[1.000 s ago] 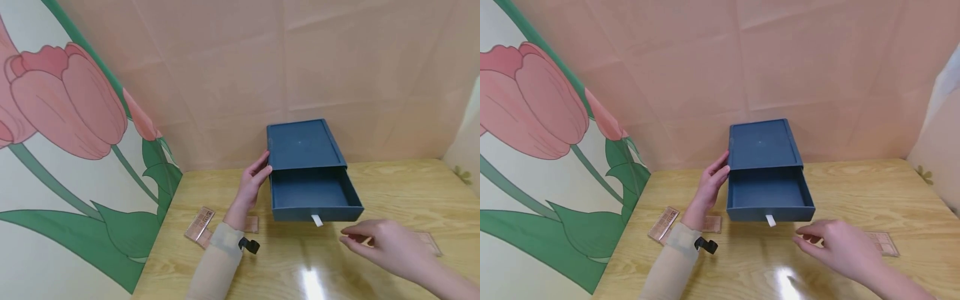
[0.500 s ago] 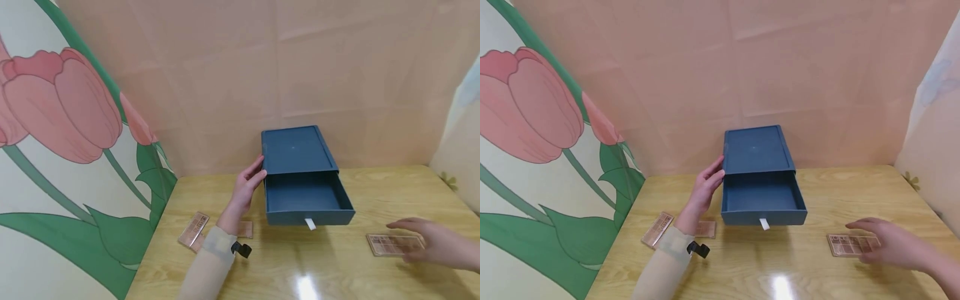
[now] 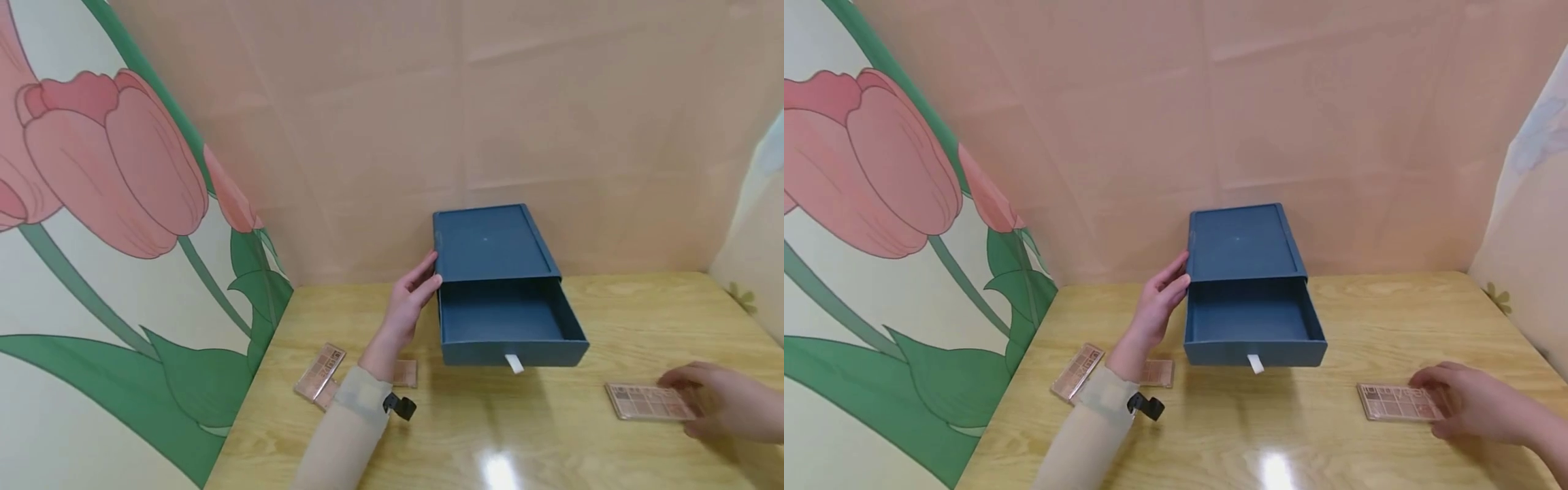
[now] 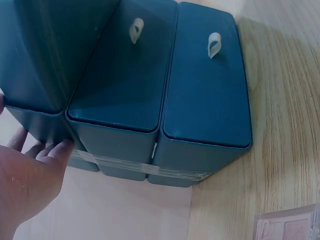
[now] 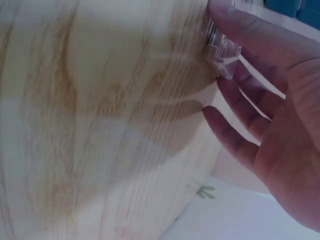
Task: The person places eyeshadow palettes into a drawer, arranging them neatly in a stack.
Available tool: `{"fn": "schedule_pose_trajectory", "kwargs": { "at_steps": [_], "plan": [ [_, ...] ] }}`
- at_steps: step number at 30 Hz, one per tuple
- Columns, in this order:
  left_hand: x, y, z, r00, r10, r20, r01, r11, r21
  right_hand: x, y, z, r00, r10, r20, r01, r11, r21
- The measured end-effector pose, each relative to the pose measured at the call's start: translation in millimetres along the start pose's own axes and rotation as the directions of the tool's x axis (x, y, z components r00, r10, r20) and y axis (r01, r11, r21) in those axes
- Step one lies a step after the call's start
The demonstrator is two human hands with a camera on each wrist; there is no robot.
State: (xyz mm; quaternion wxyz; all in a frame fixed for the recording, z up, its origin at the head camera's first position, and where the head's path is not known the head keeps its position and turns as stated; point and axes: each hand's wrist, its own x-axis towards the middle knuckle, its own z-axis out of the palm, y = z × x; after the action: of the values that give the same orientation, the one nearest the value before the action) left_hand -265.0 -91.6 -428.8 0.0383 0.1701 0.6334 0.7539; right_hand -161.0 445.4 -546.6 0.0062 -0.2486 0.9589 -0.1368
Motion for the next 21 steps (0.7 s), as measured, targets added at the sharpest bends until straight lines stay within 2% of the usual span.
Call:
{"fn": "schedule_pose_trajectory", "kwargs": {
  "at_steps": [6, 8, 13, 21],
  "plan": [
    [-3.1, -0.9, 0.2, 1.000, 0.000, -0.005, 0.000, 1.000, -0.002, -2, 9, 5, 1.000, 0.015, 0.009, -0.015, 1.000, 0.000],
    [-4.4, -1.4, 0.7, 1.000, -0.007, -0.007, 0.007, 1.000, -0.013, -5, 11, 9, 0.999, -0.019, -0.045, 0.018, 1.000, -0.017],
    [-6.1, -2.7, 0.7, 1.000, -0.008, -0.023, 0.007, 0.999, -0.046, -7, 13, 14, 0.993, -0.064, -0.102, 0.060, 0.997, -0.038],
    [-1.5, -0.4, 2.2, 0.999, -0.009, -0.031, 0.007, 0.998, -0.062, -2, 6, 5, 0.993, -0.027, -0.116, 0.016, 0.995, -0.098]
  ]
}}
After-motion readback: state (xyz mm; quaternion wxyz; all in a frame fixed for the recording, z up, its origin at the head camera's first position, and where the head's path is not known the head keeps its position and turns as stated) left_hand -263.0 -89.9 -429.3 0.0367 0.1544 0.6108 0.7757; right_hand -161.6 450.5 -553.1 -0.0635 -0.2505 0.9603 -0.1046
